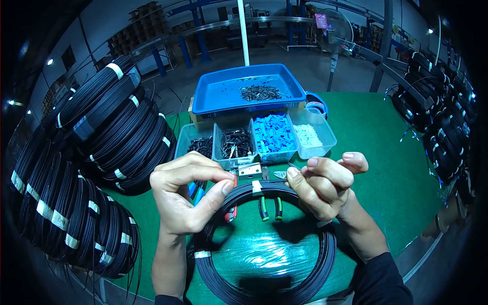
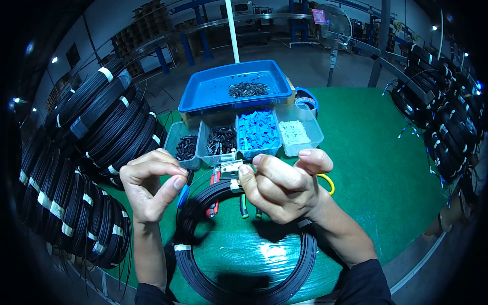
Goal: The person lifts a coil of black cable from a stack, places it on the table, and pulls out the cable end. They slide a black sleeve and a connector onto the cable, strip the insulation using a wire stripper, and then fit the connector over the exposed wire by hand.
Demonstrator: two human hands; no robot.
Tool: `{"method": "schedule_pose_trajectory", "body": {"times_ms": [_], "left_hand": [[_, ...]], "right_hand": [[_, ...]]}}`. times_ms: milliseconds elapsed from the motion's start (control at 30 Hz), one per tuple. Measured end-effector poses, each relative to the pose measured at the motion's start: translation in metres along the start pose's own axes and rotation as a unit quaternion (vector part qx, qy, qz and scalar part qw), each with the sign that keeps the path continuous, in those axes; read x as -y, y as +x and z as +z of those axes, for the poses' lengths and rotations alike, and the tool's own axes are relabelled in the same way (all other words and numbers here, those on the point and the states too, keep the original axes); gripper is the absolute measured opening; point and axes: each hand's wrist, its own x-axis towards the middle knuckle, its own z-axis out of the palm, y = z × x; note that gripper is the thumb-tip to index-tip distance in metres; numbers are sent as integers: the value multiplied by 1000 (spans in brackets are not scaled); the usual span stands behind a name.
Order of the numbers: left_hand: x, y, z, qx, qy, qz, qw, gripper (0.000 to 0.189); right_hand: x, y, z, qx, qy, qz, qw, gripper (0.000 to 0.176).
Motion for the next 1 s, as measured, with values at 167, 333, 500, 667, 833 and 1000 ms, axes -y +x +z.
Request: {"method": "schedule_pose_trajectory", "body": {"times_ms": [167,333,500,667,833,1000], "left_hand": [[-11,2,17,28,19,-13,999,22],[-8,-1,19,30,57,-7,998,15],[-3,0,4,-22,45,3,999,14],[-11,1,15,40,23,-25,999,20],[-6,0,19,42,50,22,998,14],[-10,3,1,-6,48,-3,999,8]], "right_hand": [[5,-1,3,1,1,-11,1000,13],[9,-3,7,-11,7,-20,1000,13],[4,-1,1,11,-2,-9,1000,19],[7,0,2,2,7,-22,1000,20],[9,1,4,6,26,-10,1000,18],[-4,10,6,57,177,64,980,19]]}}
